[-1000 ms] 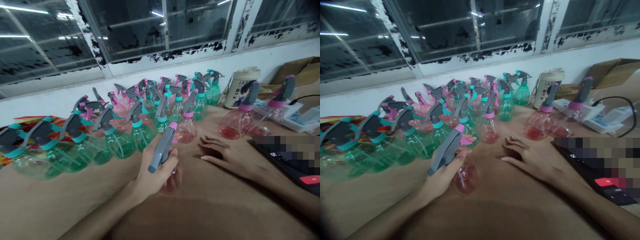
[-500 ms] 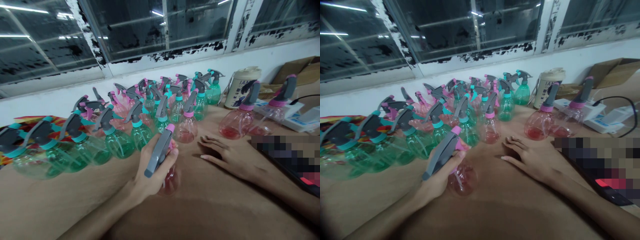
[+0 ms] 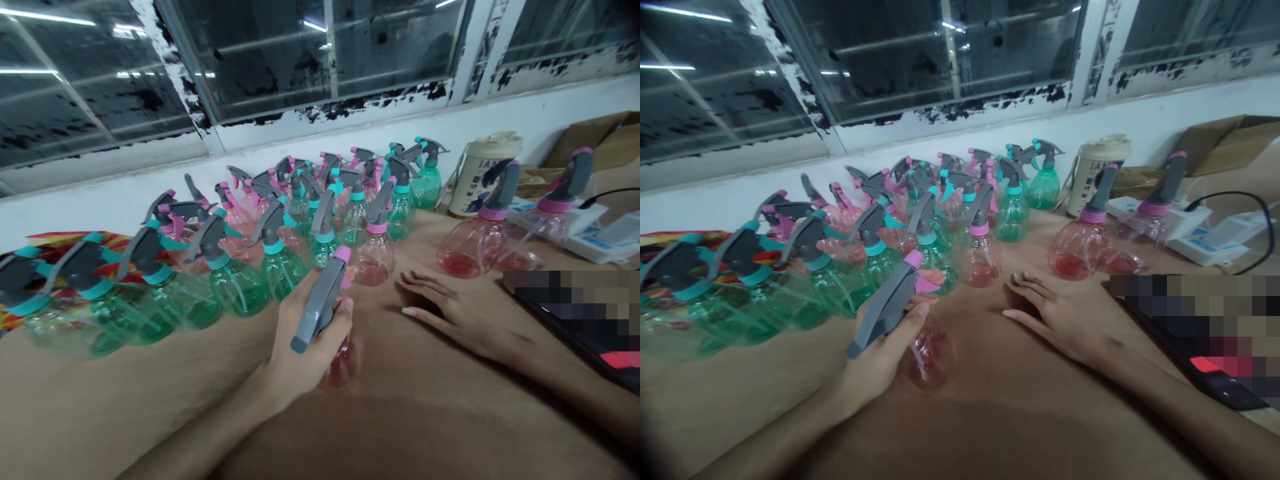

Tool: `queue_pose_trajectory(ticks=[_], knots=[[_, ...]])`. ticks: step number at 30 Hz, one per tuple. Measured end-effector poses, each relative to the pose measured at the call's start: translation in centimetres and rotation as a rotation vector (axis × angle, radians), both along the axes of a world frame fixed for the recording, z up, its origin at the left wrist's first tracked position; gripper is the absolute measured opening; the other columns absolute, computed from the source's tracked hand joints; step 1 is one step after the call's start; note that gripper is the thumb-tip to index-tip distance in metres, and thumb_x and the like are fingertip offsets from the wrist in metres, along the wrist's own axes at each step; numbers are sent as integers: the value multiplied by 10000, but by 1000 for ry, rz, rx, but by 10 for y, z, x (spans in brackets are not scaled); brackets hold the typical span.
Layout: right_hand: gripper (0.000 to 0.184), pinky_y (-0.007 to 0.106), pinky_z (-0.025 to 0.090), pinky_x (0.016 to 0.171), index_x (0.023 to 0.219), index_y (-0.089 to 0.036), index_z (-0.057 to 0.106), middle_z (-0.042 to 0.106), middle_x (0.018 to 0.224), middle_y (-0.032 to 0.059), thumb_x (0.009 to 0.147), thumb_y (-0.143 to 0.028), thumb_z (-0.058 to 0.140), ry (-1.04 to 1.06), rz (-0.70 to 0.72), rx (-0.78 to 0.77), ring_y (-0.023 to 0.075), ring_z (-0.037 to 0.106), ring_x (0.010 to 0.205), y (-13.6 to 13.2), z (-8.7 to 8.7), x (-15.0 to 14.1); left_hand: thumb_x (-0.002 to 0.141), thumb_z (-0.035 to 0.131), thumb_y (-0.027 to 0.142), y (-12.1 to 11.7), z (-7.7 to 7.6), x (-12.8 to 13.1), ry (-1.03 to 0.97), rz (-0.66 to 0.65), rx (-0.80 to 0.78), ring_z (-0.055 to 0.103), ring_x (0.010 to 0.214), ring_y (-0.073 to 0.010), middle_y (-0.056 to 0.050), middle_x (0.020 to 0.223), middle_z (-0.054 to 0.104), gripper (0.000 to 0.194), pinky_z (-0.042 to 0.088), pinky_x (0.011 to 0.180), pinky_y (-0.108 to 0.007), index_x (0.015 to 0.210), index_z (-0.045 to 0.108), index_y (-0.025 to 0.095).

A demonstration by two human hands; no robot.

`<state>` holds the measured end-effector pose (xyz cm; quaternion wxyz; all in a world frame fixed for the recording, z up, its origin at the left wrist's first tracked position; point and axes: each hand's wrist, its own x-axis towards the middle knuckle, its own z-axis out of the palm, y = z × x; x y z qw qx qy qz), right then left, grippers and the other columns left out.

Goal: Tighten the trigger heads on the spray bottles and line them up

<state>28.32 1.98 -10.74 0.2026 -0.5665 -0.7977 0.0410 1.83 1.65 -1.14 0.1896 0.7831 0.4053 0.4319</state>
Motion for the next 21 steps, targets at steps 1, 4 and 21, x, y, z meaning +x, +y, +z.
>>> queue_pose_trajectory(ticks=[1,4,21], knots=[[644,442,331,1104,1354,-151,484,485,1411,108,908,-594,347,5,2,3,257,390,1334,0,-1,0,818,515,256,0,0,0,1,1,4,618,638,-178,1,726,632,62,490,583,-312,795,565,228],[646,443,330,1104,1356,-144,481,487,1409,114,908,-590,349,-13,2,-3,260,394,1331,1,-2,1,826,512,246,0,0,1,-4,-3,1,596,617,-167,7,713,610,56,485,584,-311,801,557,227],[663,450,344,1094,1347,-149,479,494,1401,125,896,-616,346,41,-24,26,266,406,1323,0,-10,0,843,551,207,-1,2,2,-123,-123,-69,583,666,-137,23,753,579,88,498,648,-272,911,599,236]])
